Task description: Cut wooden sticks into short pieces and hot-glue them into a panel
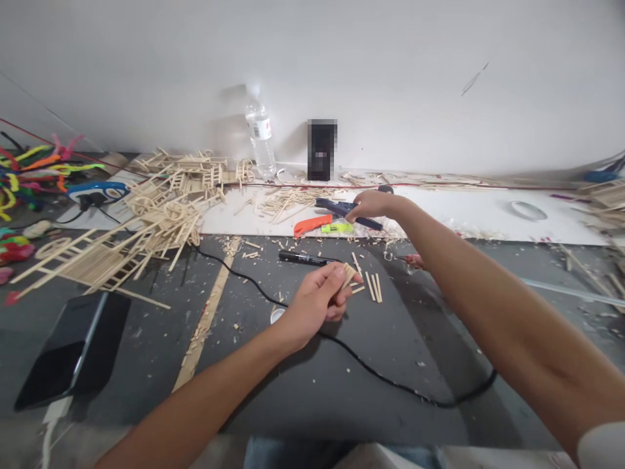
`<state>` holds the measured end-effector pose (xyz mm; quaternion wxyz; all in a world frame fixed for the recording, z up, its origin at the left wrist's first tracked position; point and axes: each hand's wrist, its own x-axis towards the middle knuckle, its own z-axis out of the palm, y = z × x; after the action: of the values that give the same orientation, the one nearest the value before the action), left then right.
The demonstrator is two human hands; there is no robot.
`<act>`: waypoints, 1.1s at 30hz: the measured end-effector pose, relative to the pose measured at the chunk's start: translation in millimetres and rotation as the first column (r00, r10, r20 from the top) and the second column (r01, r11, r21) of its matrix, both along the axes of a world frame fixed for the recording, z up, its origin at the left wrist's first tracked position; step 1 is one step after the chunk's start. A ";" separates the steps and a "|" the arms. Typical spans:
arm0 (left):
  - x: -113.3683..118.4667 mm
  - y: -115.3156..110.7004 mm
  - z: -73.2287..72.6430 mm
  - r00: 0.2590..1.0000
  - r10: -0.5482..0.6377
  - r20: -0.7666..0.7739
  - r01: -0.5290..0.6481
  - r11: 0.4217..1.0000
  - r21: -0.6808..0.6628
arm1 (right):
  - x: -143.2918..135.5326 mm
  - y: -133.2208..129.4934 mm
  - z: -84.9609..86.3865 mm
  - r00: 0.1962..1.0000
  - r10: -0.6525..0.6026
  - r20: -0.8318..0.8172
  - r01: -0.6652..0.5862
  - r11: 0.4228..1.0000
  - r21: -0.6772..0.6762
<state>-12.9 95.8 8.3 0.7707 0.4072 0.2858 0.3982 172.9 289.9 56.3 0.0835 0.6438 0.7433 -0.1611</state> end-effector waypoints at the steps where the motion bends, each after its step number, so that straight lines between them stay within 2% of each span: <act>1: 0.0 -0.1 0.3 1.000 -0.007 0.005 0.007 1.000 0.005 | -0.6 -1.1 -1.3 1.000 -0.027 0.015 0.027 0.999 0.020; 4: 0.1 -0.8 0.2 1.000 -0.003 0.013 0.003 0.999 0.033 | -6.0 -17.6 0.6 0.994 -0.111 0.016 0.107 0.980 0.167; 8: -1.9 -3.2 1.0 0.999 0.031 -0.041 -0.025 0.991 0.129 | -14.9 -72.0 16.4 0.986 -0.134 -0.097 0.161 0.910 0.383; 11: -3.8 -5.4 2.6 0.996 0.044 -0.072 -0.031 0.983 0.179 | -12.8 -127.9 24.5 0.977 -0.043 -0.209 0.130 0.897 0.423; 12: -4.1 -6.1 3.0 0.996 0.043 -0.075 -0.029 0.983 0.179 | -9.9 -145.5 24.3 0.953 0.054 -0.298 0.082 0.902 0.425; 14: -4.5 -7.6 3.6 0.997 0.037 -0.065 -0.026 0.986 0.165 | -1.9 -174.4 19.5 0.909 0.190 -0.370 -0.014 0.904 0.427; 16: -5.0 -9.1 4.7 0.999 0.019 -0.042 -0.012 0.988 0.155 | 7.2 -192.2 10.9 0.887 0.261 -0.380 -0.076 0.896 0.437; 21: -5.5 -11.2 9.8 0.999 -0.040 -0.017 0.042 0.988 0.150 | 27.0 -203.3 -8.7 0.877 0.299 -0.376 -0.113 0.889 0.444; 25: -3.7 -11.8 10.2 0.999 -0.048 0.004 0.047 0.997 0.060 | 35.8 -208.8 -18.7 0.861 0.340 -0.379 -0.161 0.888 0.431; 29: -3.3 -12.2 7.4 0.996 -0.074 -0.051 0.075 0.997 0.004 | 38.4 -215.2 -27.2 0.857 0.327 -0.398 -0.152 0.899 0.411; 33: -4.0 -12.4 6.7 0.996 -0.092 -0.004 0.092 0.991 -0.103 | 38.3 -215.7 -30.2 0.856 0.324 -0.403 -0.146 0.899 0.413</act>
<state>-16.9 83.4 15.0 0.8068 0.3816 0.2900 0.3454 211.2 74.1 26.1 -0.1982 0.4933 0.8325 -0.1560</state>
